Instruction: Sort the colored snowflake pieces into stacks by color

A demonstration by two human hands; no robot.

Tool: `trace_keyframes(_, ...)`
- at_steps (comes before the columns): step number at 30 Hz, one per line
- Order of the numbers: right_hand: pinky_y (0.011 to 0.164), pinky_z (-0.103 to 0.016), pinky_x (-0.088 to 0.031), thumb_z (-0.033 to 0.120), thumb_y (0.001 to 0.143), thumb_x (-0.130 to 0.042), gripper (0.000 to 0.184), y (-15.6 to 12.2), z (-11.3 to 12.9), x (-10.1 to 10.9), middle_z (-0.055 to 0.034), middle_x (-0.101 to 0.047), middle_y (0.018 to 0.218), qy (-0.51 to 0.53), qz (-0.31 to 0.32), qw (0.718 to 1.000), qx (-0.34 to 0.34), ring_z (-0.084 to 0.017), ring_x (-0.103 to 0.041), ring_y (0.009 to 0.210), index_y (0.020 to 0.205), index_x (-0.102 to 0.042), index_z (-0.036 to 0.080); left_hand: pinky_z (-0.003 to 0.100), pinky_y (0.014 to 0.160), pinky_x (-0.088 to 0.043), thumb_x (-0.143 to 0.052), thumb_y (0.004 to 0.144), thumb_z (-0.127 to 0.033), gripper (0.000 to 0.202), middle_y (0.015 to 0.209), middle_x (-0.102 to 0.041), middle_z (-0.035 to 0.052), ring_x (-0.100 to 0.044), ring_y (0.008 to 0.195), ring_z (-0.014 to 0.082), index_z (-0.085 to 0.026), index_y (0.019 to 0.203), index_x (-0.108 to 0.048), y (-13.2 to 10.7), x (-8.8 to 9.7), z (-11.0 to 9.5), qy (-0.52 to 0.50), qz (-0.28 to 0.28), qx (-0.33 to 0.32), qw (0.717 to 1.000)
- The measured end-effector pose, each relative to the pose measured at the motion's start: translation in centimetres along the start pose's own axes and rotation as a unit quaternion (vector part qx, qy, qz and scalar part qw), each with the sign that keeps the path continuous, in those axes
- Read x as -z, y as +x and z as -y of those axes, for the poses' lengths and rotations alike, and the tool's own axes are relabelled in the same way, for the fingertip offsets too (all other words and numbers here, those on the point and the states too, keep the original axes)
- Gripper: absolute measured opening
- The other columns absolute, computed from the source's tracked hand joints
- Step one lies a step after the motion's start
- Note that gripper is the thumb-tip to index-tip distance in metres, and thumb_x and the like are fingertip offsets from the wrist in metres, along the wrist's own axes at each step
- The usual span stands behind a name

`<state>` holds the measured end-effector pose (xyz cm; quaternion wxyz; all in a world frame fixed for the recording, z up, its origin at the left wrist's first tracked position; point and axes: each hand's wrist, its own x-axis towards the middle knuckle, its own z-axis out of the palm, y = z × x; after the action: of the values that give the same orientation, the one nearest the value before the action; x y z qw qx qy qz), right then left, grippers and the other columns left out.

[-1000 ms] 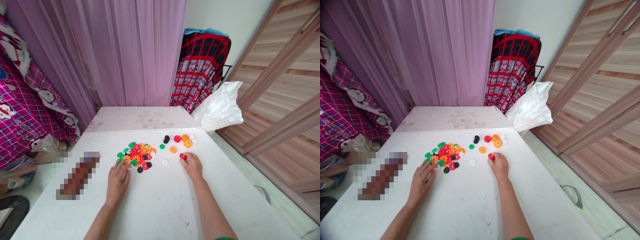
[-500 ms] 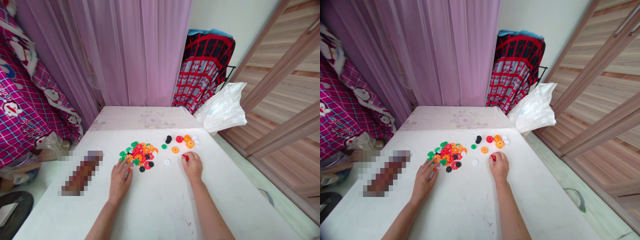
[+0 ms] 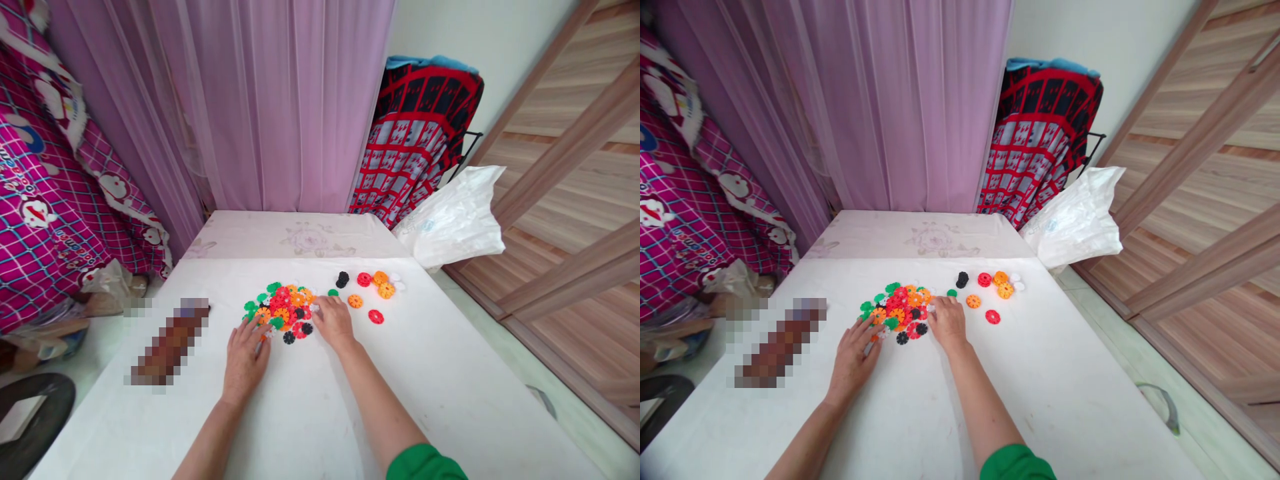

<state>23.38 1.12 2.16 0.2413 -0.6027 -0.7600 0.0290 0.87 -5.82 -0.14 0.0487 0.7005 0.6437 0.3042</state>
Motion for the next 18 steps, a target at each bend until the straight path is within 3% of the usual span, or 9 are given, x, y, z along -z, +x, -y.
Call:
trace_keyframes(8,0.079,-0.033,-0.039,0.019,0.075,-0.059,0.024,0.9,0.0,-0.4,-0.0038,-0.070,0.095,-0.001,0.025,0.999,-0.027,-0.022,-0.057,0.090,0.098,-0.062,0.022,0.054,0.106,-0.032,-0.044,0.089,-0.031,0.032,0.132,-0.058,0.0061,-0.045,0.129,0.0287,-0.028,0.110,-0.067,-0.1,-0.3,0.3,0.000,-0.005,-0.004,1.000)
trace_keyframes(14,0.081,-0.034,-0.043,0.027,0.074,-0.057,0.026,-1.7,-3.6,0.8,-0.0026,-0.068,0.094,0.100,-0.095,0.986,-0.094,-0.021,-0.059,0.087,0.100,-0.058,0.023,0.055,0.105,-0.033,-0.044,0.089,-0.031,0.032,0.132,-0.059,0.0060,-0.045,0.129,0.0295,-0.028,0.110,-0.067,-0.1,-0.3,0.3,-0.004,-0.003,-0.007,1.000)
trace_keyframes(18,0.081,-0.035,-0.045,0.031,0.073,-0.056,0.026,-4.7,-5.9,1.2,-0.0032,-0.068,0.093,0.118,-0.131,0.976,-0.126,-0.020,-0.059,0.085,0.097,-0.057,0.022,0.055,0.105,-0.032,-0.045,0.088,-0.031,0.031,0.131,-0.059,0.0051,-0.046,0.129,0.0291,-0.030,0.111,-0.067,0.0,-0.3,0.4,-0.006,-0.002,-0.005,1.000)
